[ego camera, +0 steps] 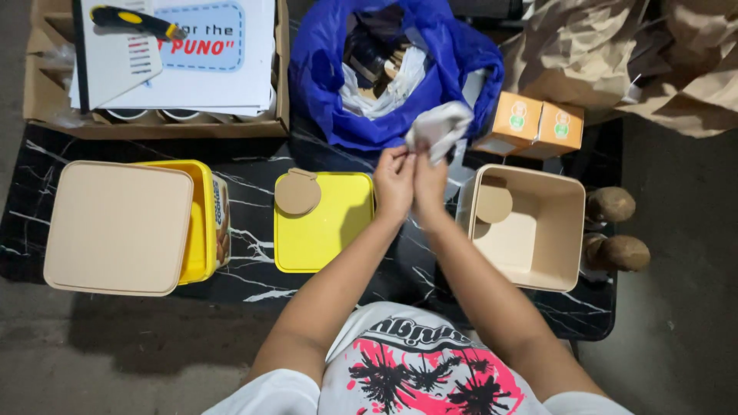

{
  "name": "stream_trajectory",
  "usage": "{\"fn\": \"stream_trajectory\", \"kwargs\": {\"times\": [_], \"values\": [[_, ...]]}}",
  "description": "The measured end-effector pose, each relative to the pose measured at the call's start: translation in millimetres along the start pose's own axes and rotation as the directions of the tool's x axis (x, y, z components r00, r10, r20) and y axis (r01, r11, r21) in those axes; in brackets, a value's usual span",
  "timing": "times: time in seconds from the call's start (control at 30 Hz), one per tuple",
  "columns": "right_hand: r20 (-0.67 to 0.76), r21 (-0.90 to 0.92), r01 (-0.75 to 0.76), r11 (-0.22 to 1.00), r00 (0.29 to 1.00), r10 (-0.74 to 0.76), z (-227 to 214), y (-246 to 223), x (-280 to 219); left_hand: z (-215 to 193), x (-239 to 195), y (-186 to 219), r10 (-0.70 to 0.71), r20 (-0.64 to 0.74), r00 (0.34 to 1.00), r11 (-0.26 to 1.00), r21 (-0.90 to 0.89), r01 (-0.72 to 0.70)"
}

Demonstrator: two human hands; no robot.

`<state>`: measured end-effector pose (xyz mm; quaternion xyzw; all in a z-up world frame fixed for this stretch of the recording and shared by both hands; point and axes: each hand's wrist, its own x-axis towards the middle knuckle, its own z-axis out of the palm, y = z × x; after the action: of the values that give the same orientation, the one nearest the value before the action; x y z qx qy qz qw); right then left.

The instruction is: Cleaning and sorting round coasters using a white cloth.

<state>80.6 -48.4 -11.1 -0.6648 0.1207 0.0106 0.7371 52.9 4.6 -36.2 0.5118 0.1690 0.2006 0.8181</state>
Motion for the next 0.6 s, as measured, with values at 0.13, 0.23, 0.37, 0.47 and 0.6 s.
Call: {"fn": "stream_trajectory", "kwargs": {"times": [0.13,0.23,0.37,0.47,0.6], "values": [[0.107,0.112,0.028,0.993,0.993,-0.040,-1,7,-11,-3,-7,4,-0.016,0.013,1.000,0.999,-0.028,0.016],[-0.024,0.111,-0.063,0.992,0.998,0.066,-11,-2,13,-1,-9,-1,0.027,0.055,0.998,1.000,0.009,-0.027],[0.148,0.286,-0.197,0.938,0.976,0.160,-30,-36,22,-21,6,-2,-0.070,0.038,0.997,0.998,0.000,0.070],[0.439,0.294,-0.280,0.914,0.889,0.131,-39,-39,14,-29,26,-7,-0.059,0.000,0.998,0.998,0.031,0.059],[0.377,0.143,0.201,0.969,0.894,-0.241,-45,7,12,-21,25,-11,0.088,-0.034,0.996,0.956,0.285,-0.075]]}}
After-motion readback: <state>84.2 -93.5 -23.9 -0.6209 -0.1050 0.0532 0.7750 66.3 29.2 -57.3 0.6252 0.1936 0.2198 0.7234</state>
